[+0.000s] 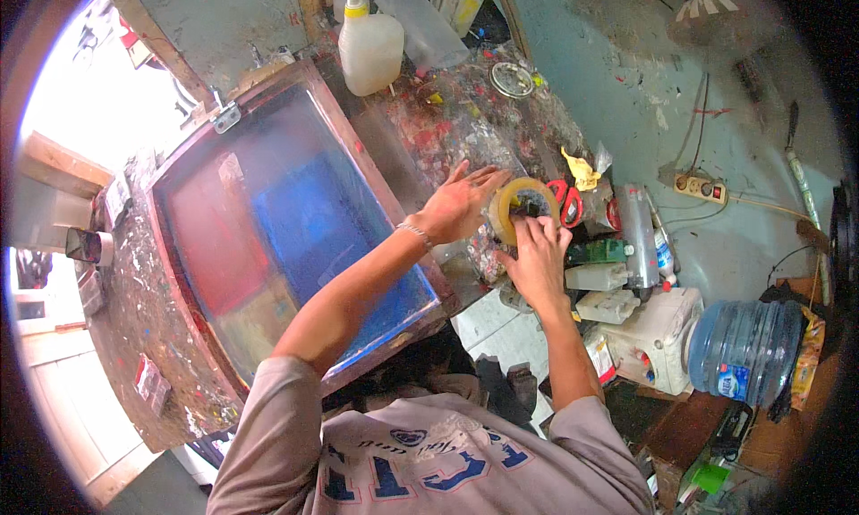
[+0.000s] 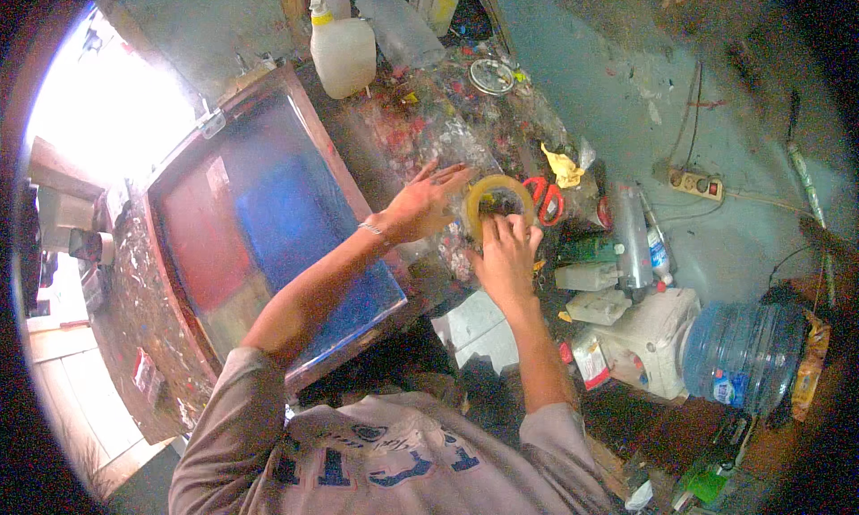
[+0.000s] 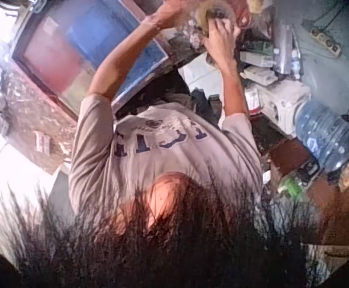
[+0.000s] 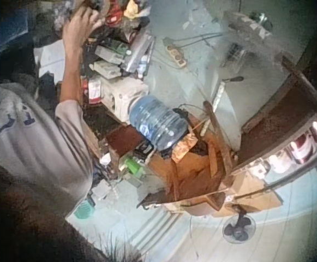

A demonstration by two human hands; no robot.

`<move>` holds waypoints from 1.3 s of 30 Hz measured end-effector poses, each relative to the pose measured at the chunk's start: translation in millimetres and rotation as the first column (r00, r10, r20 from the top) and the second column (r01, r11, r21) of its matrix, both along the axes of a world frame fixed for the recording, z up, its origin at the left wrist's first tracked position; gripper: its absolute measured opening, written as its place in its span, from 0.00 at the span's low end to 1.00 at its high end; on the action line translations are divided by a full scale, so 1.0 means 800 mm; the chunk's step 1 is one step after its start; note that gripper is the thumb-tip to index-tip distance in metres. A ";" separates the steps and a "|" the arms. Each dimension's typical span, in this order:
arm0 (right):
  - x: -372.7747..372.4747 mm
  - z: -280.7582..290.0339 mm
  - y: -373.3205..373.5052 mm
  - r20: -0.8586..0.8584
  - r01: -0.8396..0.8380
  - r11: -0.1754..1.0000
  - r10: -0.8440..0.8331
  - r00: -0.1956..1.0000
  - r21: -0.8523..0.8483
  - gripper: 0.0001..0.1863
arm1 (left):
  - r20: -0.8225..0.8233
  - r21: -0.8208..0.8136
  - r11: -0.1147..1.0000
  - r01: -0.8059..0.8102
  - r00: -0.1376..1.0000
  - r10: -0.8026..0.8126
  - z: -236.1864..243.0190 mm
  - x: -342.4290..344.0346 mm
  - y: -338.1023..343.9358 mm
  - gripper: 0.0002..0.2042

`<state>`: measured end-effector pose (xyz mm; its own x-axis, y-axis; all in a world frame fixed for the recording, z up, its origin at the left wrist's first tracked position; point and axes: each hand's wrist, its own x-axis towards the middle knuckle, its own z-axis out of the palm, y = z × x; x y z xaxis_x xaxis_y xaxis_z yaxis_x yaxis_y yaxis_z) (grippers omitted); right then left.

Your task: The person wipes a screen printing frame with a red cloth, then secures it with a metal clamp. They apply clear tape along the frame edges and smooth it down, preparing the frame for use.

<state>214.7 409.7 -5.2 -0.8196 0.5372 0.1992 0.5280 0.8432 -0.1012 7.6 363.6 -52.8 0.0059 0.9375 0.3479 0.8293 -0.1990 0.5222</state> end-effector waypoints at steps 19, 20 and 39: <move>0.059 0.104 -0.099 -0.069 -0.283 0.592 0.357 0.932 -0.755 0.46 | 0.605 -0.145 0.985 0.098 0.796 0.010 0.121 0.022 -0.240 0.07; 0.066 0.102 -0.117 -0.035 -0.266 0.578 0.379 0.925 -0.772 0.51 | 0.636 -0.257 0.961 0.099 0.766 0.091 0.135 0.020 -0.270 0.07; 0.080 0.048 -0.152 0.475 0.068 0.584 0.582 0.660 -0.809 0.55 | 0.407 -0.394 0.627 -0.672 0.484 0.775 0.301 -0.079 -0.620 0.06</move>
<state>279.1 288.1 33.4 -0.6535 -0.0504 -0.7553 0.4814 0.7424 -0.4660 -55.5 -132.3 187.8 -0.8222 0.5635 -0.0798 0.2431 0.4744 0.8461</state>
